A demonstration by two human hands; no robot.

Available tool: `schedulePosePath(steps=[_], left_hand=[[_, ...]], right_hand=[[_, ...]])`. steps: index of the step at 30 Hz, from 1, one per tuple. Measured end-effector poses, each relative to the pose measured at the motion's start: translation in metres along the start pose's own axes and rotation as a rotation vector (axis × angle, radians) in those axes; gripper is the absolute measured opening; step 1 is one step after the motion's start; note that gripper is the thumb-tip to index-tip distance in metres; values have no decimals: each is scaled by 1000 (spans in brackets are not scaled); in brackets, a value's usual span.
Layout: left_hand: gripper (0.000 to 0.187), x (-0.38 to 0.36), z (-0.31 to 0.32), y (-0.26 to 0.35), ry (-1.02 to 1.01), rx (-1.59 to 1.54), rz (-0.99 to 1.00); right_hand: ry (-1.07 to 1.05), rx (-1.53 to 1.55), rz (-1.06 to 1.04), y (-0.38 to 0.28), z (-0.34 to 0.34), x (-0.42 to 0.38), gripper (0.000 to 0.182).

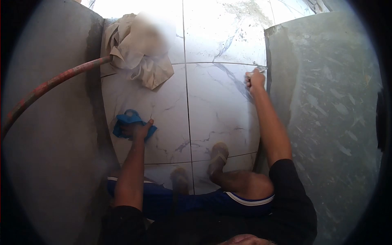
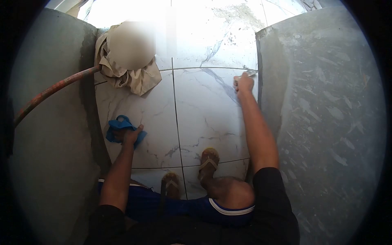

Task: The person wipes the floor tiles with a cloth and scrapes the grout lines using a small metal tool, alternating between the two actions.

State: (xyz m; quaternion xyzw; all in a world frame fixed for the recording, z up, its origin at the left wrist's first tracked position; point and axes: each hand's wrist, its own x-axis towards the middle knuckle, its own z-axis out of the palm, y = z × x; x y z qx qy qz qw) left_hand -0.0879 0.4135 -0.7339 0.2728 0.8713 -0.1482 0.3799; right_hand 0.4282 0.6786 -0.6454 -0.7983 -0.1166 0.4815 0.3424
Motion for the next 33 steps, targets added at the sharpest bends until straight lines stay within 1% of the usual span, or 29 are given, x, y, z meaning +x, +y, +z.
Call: schedulePosePath(steps=[1, 3, 7, 8, 10, 11, 12, 13, 15, 16, 17, 19, 20, 22, 23, 24, 25, 26, 29, 30, 33], left_hand=[[116, -1, -1, -1, -47, -30, -11], [117, -4, -2, -2, -28, -59, 30], [116, -5, -2, -4, -6, -93, 44], [127, -4, -1, -3, -41, -56, -24], [161, -11, -12, 11, -117, 18, -157], [161, -13, -17, 13, -121, 0, -157], [160, -15, -18, 15, -127, -16, -154], [160, -17, -18, 15, -133, -29, -147], [160, 4, 2, -4, -128, -106, -115], [160, 12, 9, -11, -120, -149, -97], [159, 11, 6, -7, -136, -128, -82], [158, 1, -5, 2, -159, -92, -69], [158, -13, -7, 3, -110, -73, -97], [157, -52, -37, 37, -3, -55, -149], [157, -56, -41, 39, -19, -53, -143], [156, -58, -43, 40, -36, -49, -135], [156, -59, -43, 41, -54, -41, -124], [156, -59, -41, 42, -47, -45, -127], [155, -57, -38, 42, -32, -48, -144], [154, -57, -37, 42, -36, -49, -158], [153, -56, -38, 40, -27, -54, -168]], right_hand=[[7, 6, 33, -5, -7, 5, 24], [18, 28, 96, -12, -13, 16, 22], [35, 114, 96, -18, -9, 25, 22], [15, 98, 117, -20, -7, 24, 22], [-26, 177, 140, -9, 14, 27, 22], [-42, 213, 152, -4, 26, 28, 22], [-60, 216, 250, 1, 55, 16, 23], [-95, 88, 221, 6, 93, -16, 22], [-458, -412, 119, 66, 176, -33, 19], [-463, -33, 175, 25, 192, -130, 20], [-677, 68, 355, 30, 212, -148, 14], [-675, -252, 71, 42, 217, -159, 17], [-664, -418, -57, 56, 215, -167, 21], [-512, -671, -585, 50, 176, -147, 34], [-435, -908, -762, 36, 153, -143, 39], [-432, -1106, -704, 19, 134, -139, 38], [-434, -1221, -765, 17, 120, -126, 33], [-419, -1272, -939, 21, 108, -114, 30], [-475, -1427, -991, 8, 112, -119, 30], [-450, -1442, -1060, 8, 120, -119, 28], [-465, -1468, -1099, 8, 144, -115, 27]])
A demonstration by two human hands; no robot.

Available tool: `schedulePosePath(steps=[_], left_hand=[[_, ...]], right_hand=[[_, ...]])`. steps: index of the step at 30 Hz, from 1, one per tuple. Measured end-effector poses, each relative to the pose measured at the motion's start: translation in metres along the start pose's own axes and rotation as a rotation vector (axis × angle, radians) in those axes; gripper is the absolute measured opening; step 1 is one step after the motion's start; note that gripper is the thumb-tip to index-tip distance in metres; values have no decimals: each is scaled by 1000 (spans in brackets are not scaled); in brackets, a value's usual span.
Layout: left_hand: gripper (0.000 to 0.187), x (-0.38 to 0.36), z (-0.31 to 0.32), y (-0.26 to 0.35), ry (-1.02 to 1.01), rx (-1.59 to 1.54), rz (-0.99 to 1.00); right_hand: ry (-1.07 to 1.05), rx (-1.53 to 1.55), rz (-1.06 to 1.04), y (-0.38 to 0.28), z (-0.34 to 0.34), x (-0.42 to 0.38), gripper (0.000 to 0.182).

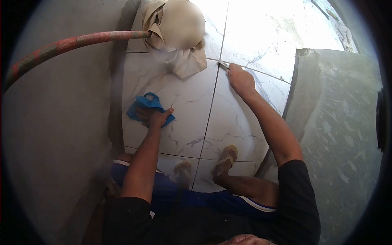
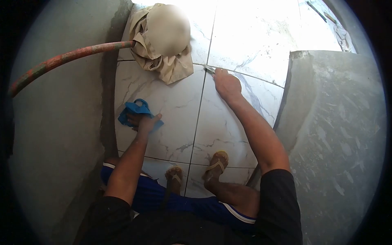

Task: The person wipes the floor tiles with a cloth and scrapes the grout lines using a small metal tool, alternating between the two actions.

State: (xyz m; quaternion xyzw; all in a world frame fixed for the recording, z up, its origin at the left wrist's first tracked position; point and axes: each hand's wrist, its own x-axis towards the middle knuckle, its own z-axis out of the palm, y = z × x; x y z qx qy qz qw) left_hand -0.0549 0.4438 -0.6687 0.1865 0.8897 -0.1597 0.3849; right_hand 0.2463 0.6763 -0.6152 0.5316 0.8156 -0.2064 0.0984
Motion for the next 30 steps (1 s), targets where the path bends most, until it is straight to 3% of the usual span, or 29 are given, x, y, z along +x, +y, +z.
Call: schedulePosePath(steps=[3, 5, 9, 12, 18, 21, 25, 28, 30], left_hand=[[153, -4, -1, 0, 1, -2, 35], [154, -6, -1, 0, -4, -7, 40], [155, -10, -10, 2, -25, -7, 15], [156, -3, -3, 2, -27, 16, 5], [160, 1, -1, 0, -5, 18, -18], [163, 29, 19, -14, -35, -2, -9], [167, 75, 49, -41, -157, -120, 1], [166, 19, 16, -9, 7, 1, -43], [166, 32, 23, -16, -51, -25, -33]], right_hand=[[-19, -87, -57, 11, 1, 1, 28], [-51, -137, -46, 62, 6, -11, 27], [-62, -207, 148, 146, -26, -65, 24], [-115, -204, 289, 140, -31, -69, 25], [63, 18, -45, 12, 4, 8, 21], [-1, -80, -93, 24, 6, 6, 19], [-30, -207, 71, 146, -8, -60, 17], [-13, -188, 288, 191, -34, -94, 27], [43, -117, 356, 203, -35, -104, 32]])
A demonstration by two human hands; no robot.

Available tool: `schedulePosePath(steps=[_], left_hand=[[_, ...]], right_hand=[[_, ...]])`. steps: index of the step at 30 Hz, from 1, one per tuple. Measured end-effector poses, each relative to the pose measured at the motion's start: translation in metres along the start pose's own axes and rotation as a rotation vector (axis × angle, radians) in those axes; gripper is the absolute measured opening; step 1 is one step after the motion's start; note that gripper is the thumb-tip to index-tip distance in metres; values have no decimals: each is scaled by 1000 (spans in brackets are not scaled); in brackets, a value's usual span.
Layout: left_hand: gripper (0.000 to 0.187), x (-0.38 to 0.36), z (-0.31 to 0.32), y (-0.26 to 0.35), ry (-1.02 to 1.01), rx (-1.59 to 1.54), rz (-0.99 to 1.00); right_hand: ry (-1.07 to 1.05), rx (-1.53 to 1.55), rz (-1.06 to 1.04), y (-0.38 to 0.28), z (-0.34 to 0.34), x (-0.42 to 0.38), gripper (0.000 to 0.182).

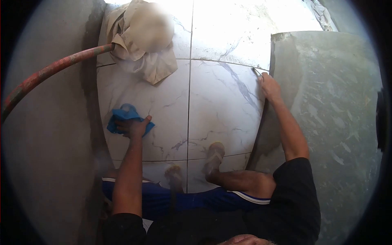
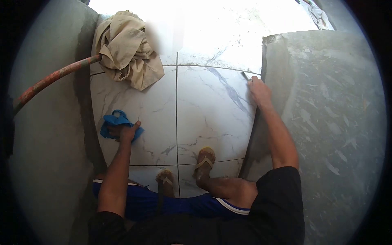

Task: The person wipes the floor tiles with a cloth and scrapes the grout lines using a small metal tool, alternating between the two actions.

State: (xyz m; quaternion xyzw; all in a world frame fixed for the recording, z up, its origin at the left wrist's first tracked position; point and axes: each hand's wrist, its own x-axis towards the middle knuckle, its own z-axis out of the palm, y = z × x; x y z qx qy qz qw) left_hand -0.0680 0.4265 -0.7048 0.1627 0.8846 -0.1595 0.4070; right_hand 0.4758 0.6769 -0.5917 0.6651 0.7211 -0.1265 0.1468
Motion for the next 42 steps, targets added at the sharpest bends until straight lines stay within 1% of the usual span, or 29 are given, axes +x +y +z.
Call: schedulePosePath(steps=[3, 6, 7, 8, 9, 10, 13, 16, 19, 22, 25, 28, 29, 31, 32, 34, 37, 40, 42], left_hand=[[166, 31, 19, -20, -35, -76, 24], [165, 37, 19, -22, -63, -125, 68], [165, 36, 18, -23, -77, -131, 79], [146, 34, 19, -23, -34, -67, 114], [131, 28, 18, -21, 10, -4, 149], [122, 22, 17, -20, 54, 59, 182], [121, 12, 12, -15, 72, 31, 190], [121, 7, 7, -17, 24, -38, 273], [121, 5, 9, -15, 79, -40, 256], [120, -3, -1, -10, -45, -21, 207], [121, -3, 6, -10, 97, 56, 204], [128, 7, -4, -12, -215, -12, 192], [127, 9, -5, -11, -233, -10, 192], [126, 9, -7, -11, -267, -4, 187], [126, 7, -6, -10, -220, -19, 203], [125, -5, -8, -8, -131, -39, 226], [124, -5, -13, -6, -215, -1, 185], [121, 3, -3, -10, -106, 69, 180], [124, 5, -5, -11, -195, 33, 172]], right_hand=[[207, 343, 155, -2, 36, -3, 34], [56, 991, 797, -9, 49, 2, 29], [71, 1145, 805, -4, 53, 3, 22], [104, 1254, 848, 0, 58, 6, 22], [137, 1364, 888, 2, 62, 11, 23], [169, 1474, 929, 4, 67, 15, 23], [238, 1454, 934, 16, 78, 29, 27], [217, 1490, 927, 22, 83, 34, 29], [261, 1471, 964, 5, 67, 34, 28], [293, 1621, 994, -10, 53, 41, 25], [375, 1818, 1020, -27, 50, 55, 22], [58, 2028, 836, -37, 55, 35, 22], [-12, 2087, 903, -35, 51, 26, 27], [129, 1995, 956, -42, 40, 6, 31], [198, 1953, 974, -46, 34, 5, 33], [258, 1991, 982, -28, 52, 12, 38], [330, 2076, 983, -16, 63, 28, 43], [384, 2118, 936, -19, 65, 38, 51], [411, 2100, 970, -21, 61, 48, 44]])
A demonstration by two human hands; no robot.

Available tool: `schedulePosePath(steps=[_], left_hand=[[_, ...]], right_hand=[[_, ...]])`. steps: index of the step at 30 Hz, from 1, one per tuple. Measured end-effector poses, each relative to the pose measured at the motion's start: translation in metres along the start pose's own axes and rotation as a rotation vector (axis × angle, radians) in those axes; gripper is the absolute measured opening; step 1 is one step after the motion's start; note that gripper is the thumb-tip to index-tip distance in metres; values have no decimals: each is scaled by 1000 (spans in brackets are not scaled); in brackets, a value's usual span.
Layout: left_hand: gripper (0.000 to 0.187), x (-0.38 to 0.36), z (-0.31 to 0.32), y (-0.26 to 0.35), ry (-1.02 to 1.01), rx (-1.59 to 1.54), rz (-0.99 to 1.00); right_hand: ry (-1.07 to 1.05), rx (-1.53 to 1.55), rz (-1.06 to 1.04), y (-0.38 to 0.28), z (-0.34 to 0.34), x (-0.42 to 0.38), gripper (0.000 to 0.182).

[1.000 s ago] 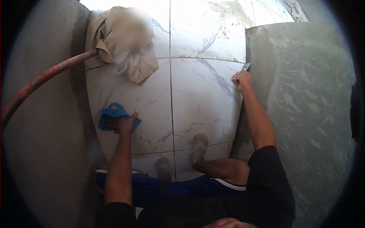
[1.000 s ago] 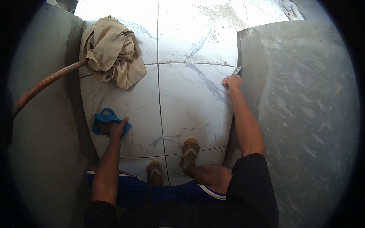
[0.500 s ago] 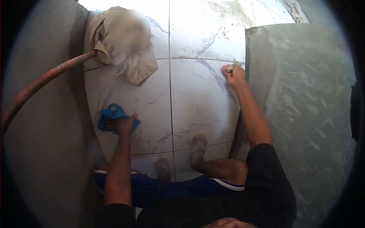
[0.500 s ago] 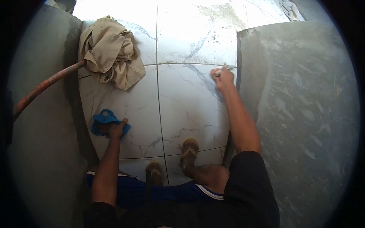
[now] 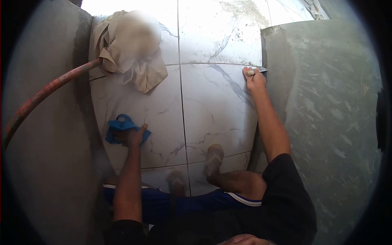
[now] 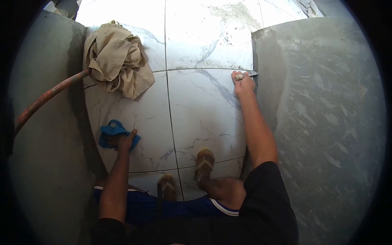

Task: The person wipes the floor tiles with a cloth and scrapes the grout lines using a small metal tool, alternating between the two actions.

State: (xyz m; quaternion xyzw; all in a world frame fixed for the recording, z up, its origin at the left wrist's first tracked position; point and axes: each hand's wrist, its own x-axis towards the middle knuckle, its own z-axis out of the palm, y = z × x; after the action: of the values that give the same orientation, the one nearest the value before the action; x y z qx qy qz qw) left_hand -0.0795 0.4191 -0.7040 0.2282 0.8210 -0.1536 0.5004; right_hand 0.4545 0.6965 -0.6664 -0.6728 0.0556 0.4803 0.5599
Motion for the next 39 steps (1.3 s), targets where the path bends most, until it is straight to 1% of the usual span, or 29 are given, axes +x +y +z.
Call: schedulePosePath(steps=[1, 4, 7, 10, 11, 13, 14, 16, 18, 19, 21, 22, 23, 24, 25, 28, 29, 30, 31, 34, 35, 37, 38, 39], left_hand=[[125, -2, -3, 2, -41, -23, -2], [121, 0, 13, -3, 232, -16, 56], [120, 7, 13, -8, 205, -46, 27], [119, 10, 15, -9, 235, -17, 11], [129, 14, 14, -11, 181, -68, -17], [159, 32, 18, -21, 63, -163, -60], [156, 29, 15, -16, 17, -148, -48], [150, 15, 3, -8, -73, -112, -28], [140, 10, 2, -6, -107, -111, 23], [136, 7, -5, -4, -116, -109, 45], [124, -10, 9, 8, 265, 69, 3], [119, -16, 13, 12, 455, 151, -25], [119, -13, 10, 10, 374, 80, 5], [119, -8, 7, 5, 284, 13, 36], [119, -5, 7, 1, 192, -54, 67], [120, 13, 21, -10, 331, 8, 37], [129, 22, 22, -14, 293, -38, 5], [144, 32, 24, -19, 255, -84, -27], [163, 38, 25, -23, 215, -128, -61], [165, 49, 32, -29, 234, -138, -100], [163, 50, 33, -32, 250, -117, -85], [161, 41, 31, -26, 280, -84, -56], [159, 37, 25, -24, 139, -114, -45], [157, 34, 15, -22, -4, -140, -32]], right_hand=[[16, 0, -4, 0, 6, 2, 41], [133, -70, -45, -4, 22, 3, 33], [214, -75, -79, -3, 33, 7, 27], [117, -41, -43, -3, 28, 20, 32], [152, 1, 3, -1, 31, 27, 21], [107, -25, 52, 16, 40, -6, 19], [84, -29, 70, 27, 46, -27, 18], [-204, -100, 271, 60, 48, -61, 18], [-499, -164, 471, 82, 45, -87, 21], [-405, -162, 412, 79, 47, -105, 21], [-218, -167, 302, 72, 56, -133, 20], [-139, -92, 246, 72, 40, -99, 20], [-72, -86, 144, 56, 31, -89, 18], [-44, -110, 85, 46, 17, -59, 20], [13, -111, 45, 32, 10, -50, 20], [4, -198, -9, 5, 0, -33, 22], [11, -189, -19, 0, 1, -28, 22], [16, -180, -29, -3, 3, -23, 22], [24, -173, -37, -5, 4, -20, 22], [64, -213, -38, -9, 13, -9, 23], [77, -242, -36, -11, 17, -6, 22], [10, -224, 23, -9, 29, -7, 19], [-14, -215, 48, -8, 31, -8, 18], [-25, -296, 111, -6, 35, -13, 14]])
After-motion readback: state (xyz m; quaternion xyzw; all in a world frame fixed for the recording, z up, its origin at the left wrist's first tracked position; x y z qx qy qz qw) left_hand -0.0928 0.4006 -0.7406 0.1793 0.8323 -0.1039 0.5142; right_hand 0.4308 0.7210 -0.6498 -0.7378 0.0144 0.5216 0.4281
